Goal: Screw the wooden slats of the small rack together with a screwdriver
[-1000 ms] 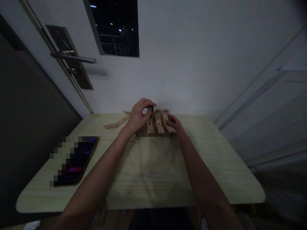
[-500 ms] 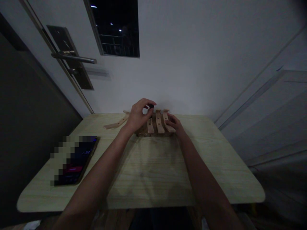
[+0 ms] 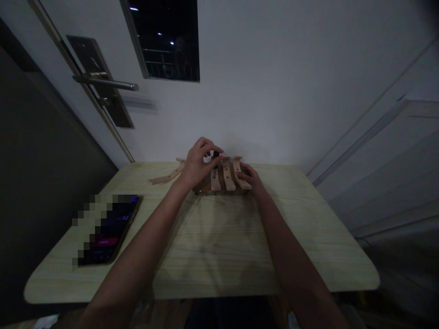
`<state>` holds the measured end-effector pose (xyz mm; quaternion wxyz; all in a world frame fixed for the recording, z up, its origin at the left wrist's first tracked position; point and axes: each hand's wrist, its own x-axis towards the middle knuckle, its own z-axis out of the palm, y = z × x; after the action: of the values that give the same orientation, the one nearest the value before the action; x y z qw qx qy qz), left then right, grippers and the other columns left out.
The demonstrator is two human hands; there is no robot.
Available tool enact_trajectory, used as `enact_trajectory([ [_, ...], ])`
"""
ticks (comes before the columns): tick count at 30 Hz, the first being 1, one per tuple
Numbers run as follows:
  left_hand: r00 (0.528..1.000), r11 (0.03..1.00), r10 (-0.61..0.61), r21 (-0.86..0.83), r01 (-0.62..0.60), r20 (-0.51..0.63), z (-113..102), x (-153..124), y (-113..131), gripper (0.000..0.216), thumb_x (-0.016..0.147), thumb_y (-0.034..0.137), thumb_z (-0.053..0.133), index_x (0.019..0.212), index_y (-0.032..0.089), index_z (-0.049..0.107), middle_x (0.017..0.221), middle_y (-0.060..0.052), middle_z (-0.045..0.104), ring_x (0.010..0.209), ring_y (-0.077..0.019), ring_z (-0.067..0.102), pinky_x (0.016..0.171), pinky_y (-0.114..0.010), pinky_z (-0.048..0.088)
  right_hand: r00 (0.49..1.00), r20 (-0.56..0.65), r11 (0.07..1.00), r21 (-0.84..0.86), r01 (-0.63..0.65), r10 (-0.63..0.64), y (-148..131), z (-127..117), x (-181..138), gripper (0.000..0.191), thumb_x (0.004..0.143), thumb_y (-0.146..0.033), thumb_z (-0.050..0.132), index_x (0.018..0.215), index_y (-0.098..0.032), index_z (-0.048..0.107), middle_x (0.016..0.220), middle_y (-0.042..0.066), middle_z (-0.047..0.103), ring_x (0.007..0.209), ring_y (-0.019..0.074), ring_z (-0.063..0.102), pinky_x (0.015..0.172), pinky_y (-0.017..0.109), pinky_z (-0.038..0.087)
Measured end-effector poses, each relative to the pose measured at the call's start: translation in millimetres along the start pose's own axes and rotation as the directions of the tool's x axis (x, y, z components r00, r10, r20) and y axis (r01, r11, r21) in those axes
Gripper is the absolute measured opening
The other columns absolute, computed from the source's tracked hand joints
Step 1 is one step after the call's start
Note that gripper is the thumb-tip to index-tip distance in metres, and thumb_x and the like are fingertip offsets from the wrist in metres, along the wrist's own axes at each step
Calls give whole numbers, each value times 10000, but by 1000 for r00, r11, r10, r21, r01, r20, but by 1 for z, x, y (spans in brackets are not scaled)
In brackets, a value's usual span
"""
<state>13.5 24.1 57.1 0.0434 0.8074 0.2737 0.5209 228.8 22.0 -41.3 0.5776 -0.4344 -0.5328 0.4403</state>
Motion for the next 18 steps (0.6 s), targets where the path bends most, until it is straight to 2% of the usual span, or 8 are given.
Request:
enact_trajectory([
  [2,1000,1000,0,-8,0,10,0,0,0,77,796,179,667,873,184,672,833,-23,580,708,-107,537,614,-228,479,1000,5,1000,-8,-1,1,1,0,1,547,586,-441,748,1077,-232,628,1162,67,664,1095,271,590,1004,462,428],
  [5,1000,1000,0,-1,0,19,0,0,1,57,811,157,622,853,182,651,820,-20,612,721,-117,556,653,-246,494,1000,-10,1000,-19,6,-7,4,0,2,554,574,-454,747,1068,-231,634,1163,70,662,1108,274,584,1015,465,420],
  [12,993,995,-78,-53,83,85,-3,-4,4,316,830,70,462,1084,187,609,1008,-40,695,901,-147,667,842,-300,541,1000,0,1000,-29,4,-4,3,-1,1,556,600,-449,740,1104,-242,626,1186,54,656,1118,269,583,1023,467,416],
  [15,990,993,-100,-52,105,103,-2,-4,3,270,855,103,467,1049,185,637,1006,-48,709,882,-156,678,829,-310,546,1000,7,1000,-28,1,-1,2,-2,0,553,615,-445,732,1121,-251,623,1207,51,647,1132,270,575,1024,470,416],
  [18,994,993,-83,-82,89,74,1,-4,1,165,868,185,551,1002,176,648,1011,-60,705,864,-154,667,803,-305,548,1000,15,1000,-15,-3,4,2,-2,1,563,608,-432,739,1124,-241,622,1213,62,641,1143,273,570,1036,470,405],
])
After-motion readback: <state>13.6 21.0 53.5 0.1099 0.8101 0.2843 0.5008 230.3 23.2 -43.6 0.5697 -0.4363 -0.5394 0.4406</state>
